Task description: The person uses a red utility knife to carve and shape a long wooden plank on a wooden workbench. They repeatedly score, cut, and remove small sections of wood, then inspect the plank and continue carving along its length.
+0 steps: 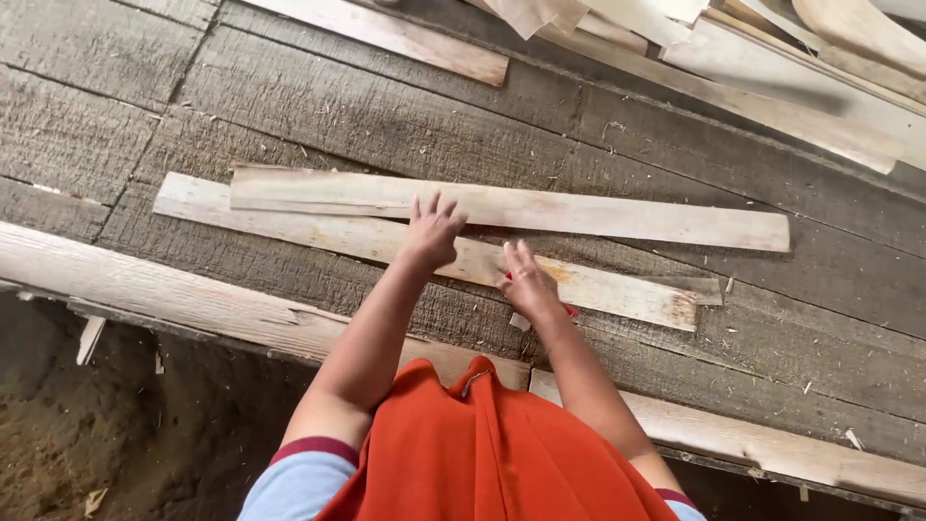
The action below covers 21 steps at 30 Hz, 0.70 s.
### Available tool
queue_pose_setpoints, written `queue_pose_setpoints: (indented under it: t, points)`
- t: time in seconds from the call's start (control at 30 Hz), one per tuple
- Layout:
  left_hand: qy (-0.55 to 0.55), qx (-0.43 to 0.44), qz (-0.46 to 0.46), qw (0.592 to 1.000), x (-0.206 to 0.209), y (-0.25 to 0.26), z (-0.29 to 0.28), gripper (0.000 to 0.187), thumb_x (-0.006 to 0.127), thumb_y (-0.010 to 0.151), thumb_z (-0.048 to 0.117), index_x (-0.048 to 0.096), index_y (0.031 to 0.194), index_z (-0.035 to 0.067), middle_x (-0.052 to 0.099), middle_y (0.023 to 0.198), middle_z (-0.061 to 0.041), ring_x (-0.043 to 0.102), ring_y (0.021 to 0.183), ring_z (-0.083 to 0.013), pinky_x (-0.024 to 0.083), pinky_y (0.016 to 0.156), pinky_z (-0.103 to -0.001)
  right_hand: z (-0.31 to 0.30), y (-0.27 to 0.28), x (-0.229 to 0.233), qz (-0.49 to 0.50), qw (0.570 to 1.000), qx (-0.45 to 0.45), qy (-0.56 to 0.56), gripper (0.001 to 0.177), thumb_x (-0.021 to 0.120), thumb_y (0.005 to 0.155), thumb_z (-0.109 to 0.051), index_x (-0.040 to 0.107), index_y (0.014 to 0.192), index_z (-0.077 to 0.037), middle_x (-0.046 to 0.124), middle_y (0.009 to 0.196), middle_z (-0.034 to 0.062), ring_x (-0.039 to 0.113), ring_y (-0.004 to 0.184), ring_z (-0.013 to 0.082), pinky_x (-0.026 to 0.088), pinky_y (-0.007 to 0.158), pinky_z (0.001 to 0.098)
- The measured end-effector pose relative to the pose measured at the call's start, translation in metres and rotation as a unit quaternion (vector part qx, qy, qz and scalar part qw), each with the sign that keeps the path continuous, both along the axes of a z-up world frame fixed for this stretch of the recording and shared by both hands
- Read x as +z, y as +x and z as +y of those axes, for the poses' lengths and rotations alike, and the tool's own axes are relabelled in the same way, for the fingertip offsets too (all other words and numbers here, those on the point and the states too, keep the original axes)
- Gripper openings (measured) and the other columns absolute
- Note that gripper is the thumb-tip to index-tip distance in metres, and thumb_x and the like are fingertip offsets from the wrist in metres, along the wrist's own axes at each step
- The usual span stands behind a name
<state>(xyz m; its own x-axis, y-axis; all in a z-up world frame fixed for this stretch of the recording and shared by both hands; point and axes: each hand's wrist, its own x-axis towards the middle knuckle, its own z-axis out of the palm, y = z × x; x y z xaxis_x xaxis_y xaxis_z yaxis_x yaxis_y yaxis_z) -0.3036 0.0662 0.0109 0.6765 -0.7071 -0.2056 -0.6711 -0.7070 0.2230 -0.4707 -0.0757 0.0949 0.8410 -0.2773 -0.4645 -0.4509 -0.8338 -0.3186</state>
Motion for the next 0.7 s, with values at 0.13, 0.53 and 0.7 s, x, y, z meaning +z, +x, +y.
queue_pose_setpoints:
  t: [0.13,0.53,0.7]
  points:
    - [0.038,0.008,0.024,0.999,0.021,-0.034,0.02,0.083,0.077,0.072,0.018,0.05,0.15,0.028,0.033,0.164,-0.009,0.012,0.156,-0.0428,0.013,0.122,-0.068,-0.019,0.01,-0.018,-0.032,0.999,0.014,-0.02,0.082,0.077,0.086,-0.014,0.037,0.157,-0.013,0.042,0.145,0.0172,0.07,0.101,0.0465,0.058,0.091,0.0651]
    - [-0.065,0.136,0.025,0.988,0.085,-0.01,0.04,0.061,0.041,0.098,0.075,0.074,0.123,0.029,0.061,0.146,-0.005,0.035,0.15,-0.0369,-0.009,0.119,-0.072,-0.092,0.012,0.019,-0.1,0.986,-0.091,-0.102,0.019,0.061,0.093,-0.035,0.065,0.108,-0.024,0.064,0.109,0.0054,0.069,0.106,0.0369,0.056,0.092,0.0574]
    - [-0.201,0.1,0.036,0.974,0.066,-0.011,0.022,0.043,0.054,0.098,0.061,0.07,0.099,0.021,0.076,0.091,-0.016,0.072,0.095,-0.04,0.045,0.1,-0.053,-0.133,0.002,0.027,-0.405,0.887,-0.127,-0.183,0.025,0.066,0.089,-0.006,0.068,0.112,-0.015,0.057,0.123,0.0029,0.071,0.094,0.0426,0.063,0.076,0.0609]
